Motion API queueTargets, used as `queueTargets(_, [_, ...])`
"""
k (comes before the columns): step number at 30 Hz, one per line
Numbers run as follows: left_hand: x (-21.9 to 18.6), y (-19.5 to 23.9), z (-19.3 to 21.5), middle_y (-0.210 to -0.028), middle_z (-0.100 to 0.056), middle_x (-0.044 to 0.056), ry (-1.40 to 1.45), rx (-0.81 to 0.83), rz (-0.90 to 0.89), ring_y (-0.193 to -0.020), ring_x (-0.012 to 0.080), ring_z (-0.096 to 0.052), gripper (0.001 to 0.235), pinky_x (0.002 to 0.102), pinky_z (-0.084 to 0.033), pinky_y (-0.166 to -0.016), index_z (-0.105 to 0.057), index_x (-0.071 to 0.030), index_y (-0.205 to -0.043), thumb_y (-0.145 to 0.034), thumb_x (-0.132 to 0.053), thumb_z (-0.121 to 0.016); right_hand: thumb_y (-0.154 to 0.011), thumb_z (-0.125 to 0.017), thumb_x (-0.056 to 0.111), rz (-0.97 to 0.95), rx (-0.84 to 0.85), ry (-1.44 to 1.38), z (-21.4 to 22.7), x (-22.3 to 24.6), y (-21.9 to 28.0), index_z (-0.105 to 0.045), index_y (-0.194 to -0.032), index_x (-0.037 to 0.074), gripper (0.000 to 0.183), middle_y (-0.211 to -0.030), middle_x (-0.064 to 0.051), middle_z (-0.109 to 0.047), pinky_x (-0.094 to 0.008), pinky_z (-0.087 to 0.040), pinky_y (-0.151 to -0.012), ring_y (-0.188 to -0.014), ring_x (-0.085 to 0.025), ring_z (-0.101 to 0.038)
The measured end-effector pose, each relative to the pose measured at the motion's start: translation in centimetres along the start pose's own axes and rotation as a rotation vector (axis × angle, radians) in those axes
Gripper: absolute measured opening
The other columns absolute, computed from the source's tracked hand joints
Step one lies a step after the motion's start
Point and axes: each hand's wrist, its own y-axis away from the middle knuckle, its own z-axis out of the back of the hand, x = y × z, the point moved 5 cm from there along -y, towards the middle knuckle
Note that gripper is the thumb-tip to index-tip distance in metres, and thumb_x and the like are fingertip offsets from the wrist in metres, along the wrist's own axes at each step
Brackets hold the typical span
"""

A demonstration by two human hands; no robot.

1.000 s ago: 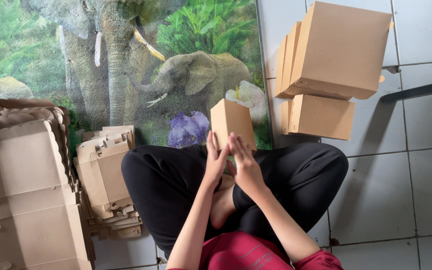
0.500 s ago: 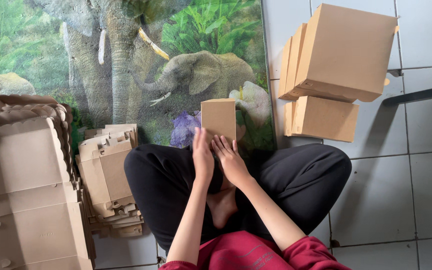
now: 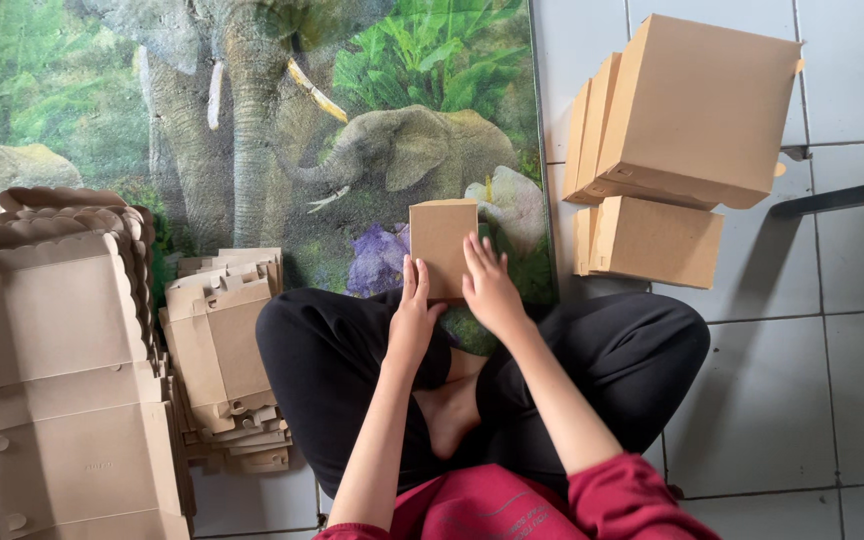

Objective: The person sits on the floor and assembles flat cardboard pieces into small boxes by hand. They fold the flaps, tuck the tabs into slots, and secure the sides to form the box structure, then place the finished boxes in a stack.

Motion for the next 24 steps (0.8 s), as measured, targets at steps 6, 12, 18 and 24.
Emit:
queueTargets(6, [2.0, -0.7, -2.9, -0.156, -0.022, 0.0, -0.258, -0.229, -0.003, -0.082, 0.0315, -0.069, 0.082, 0.038, -0.061, -0.058, -0.026, -0.025, -0.149, -0.079, -0.019, -0.067, -0.093, -0.048, 0.024, 0.002, -0.014, 0.159, 0.2, -1.5, -7.9, -0.04, -0.144, 0.022, 0.052, -0.149, 0.002, -0.038, -0.063, -0.029, -0.106, -0.137, -0.033, -0.034])
queueTargets(12, [3.0, -1.3, -4.1, -0.153, -0.03, -0.003, -0.226, -0.3, -0.006, -0.082, 0.0291, -0.069, 0.075, 0.037, -0.059, -0.059, -0.027, -0.03, -0.149, -0.083, -0.014, -0.061, -0.094, -0.051, 0.034, -0.045, -0.138, -0.011, -2.9, -7.2, -12.8, -0.067, -0.1, 0.029, 0.018, -0.095, 0.008, -0.062, -0.036, -0.055, -0.08, -0.095, -0.02, -0.064])
queueTargets(18, [3.0, -1.3, -4.0, -0.154, -0.028, -0.005, -0.167, -0.288, 0.017, -0.088, 0.0299, -0.068, 0.074, 0.038, -0.059, -0.065, -0.029, -0.033, -0.148, -0.083, -0.016, -0.06, -0.095, -0.051, 0.042, -0.23, -0.005, -0.442, 0.7, -5.8, -10.4, -0.059, -0.129, 0.024, 0.039, -0.131, -0.005, -0.057, -0.043, -0.043, -0.102, -0.123, -0.028, -0.051])
queueTargets(24, [1.6, -1.4, -4.5, -0.151, -0.033, -0.002, 0.045, -0.233, 0.057, -0.089, 0.0404, -0.064, 0.068, 0.05, -0.056, -0.067, -0.031, -0.03, -0.148, -0.086, -0.019, -0.057, -0.089, -0.057, 0.053, -0.564, -0.01, -0.719, 1.6, -1.7, 0.5, -0.048, -0.134, 0.007, 0.065, -0.134, -0.026, -0.049, -0.048, -0.034, -0.109, -0.129, -0.039, -0.042])
